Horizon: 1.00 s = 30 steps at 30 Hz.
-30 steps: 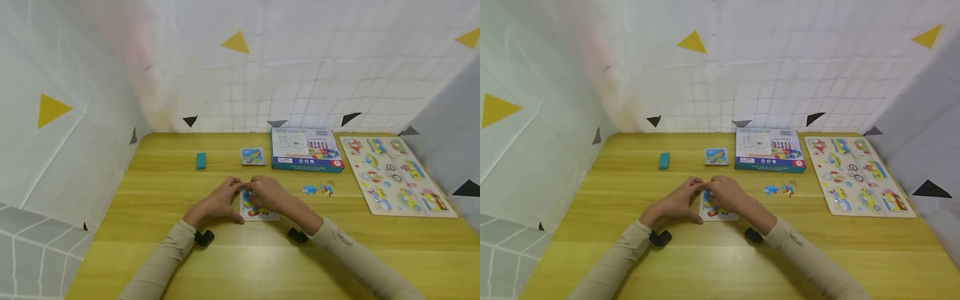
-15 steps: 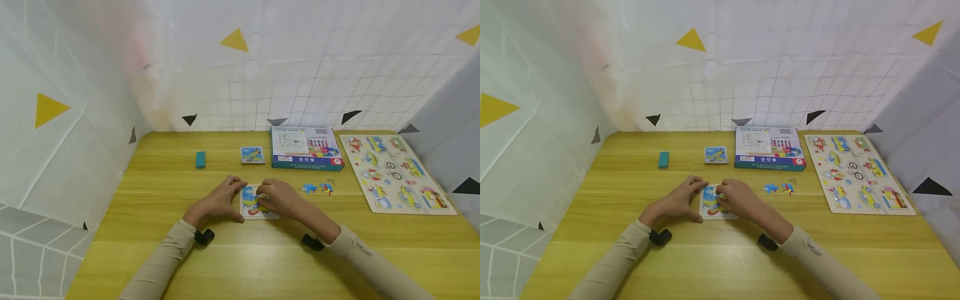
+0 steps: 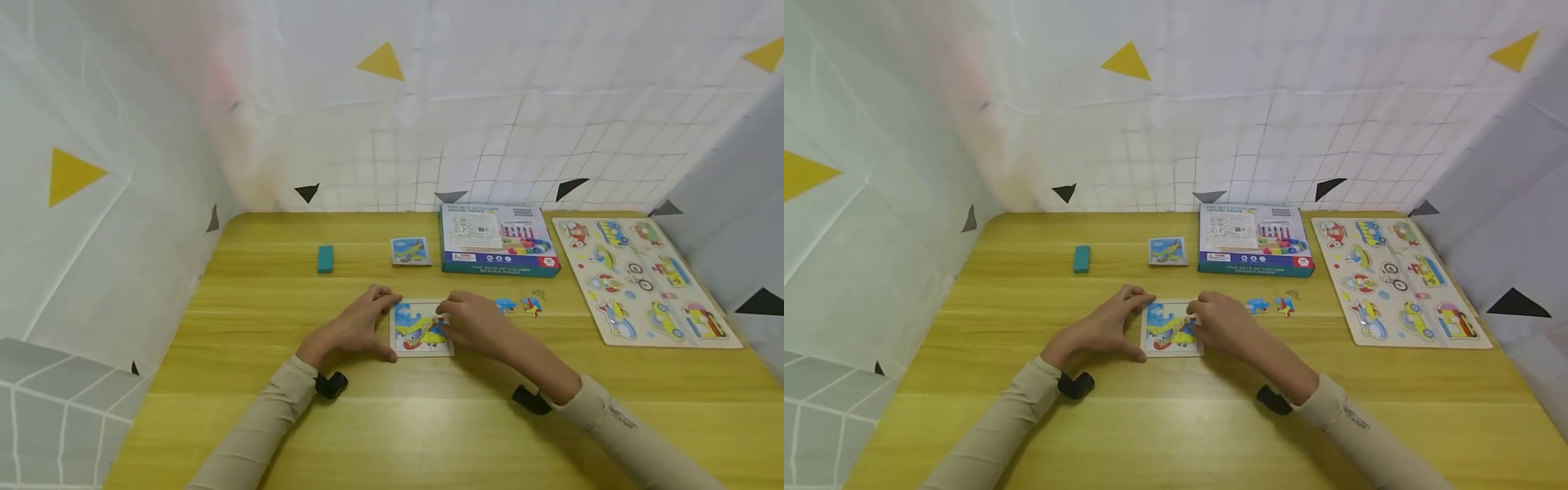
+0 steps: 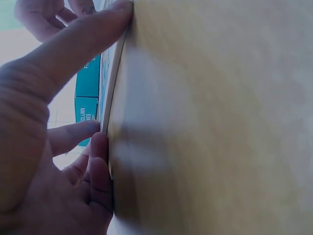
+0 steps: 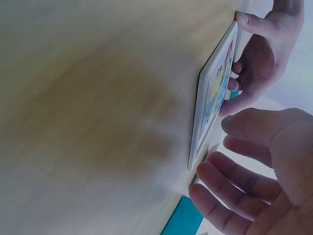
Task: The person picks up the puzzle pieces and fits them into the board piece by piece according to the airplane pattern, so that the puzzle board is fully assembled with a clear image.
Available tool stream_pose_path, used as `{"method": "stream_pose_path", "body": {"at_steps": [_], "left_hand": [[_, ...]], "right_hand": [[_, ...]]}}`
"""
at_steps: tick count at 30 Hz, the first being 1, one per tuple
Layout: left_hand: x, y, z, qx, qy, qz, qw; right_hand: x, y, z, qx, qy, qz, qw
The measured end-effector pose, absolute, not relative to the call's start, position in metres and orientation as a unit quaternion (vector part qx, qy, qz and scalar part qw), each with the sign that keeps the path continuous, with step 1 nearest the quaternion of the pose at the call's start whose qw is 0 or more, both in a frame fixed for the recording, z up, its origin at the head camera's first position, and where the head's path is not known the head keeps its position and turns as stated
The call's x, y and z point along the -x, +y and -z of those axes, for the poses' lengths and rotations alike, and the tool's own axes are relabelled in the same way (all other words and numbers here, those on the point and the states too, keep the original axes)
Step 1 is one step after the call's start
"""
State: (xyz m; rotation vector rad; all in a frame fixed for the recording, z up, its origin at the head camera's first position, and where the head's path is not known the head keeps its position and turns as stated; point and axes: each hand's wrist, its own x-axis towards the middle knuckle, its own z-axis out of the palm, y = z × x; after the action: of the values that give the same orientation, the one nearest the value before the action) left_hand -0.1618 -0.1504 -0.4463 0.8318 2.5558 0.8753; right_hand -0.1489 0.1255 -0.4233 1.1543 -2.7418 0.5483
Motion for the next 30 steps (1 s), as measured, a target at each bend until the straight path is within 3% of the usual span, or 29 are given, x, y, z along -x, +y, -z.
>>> {"method": "stream_pose_path", "body": {"at_steps": [30], "left_hand": [[0.162, -0.151, 0.445, -0.288, 0.892, -0.309, 0.158]], "right_hand": [[0.156, 0.192, 0.419, -0.283, -0.945, -0.158, 0.048]]}}
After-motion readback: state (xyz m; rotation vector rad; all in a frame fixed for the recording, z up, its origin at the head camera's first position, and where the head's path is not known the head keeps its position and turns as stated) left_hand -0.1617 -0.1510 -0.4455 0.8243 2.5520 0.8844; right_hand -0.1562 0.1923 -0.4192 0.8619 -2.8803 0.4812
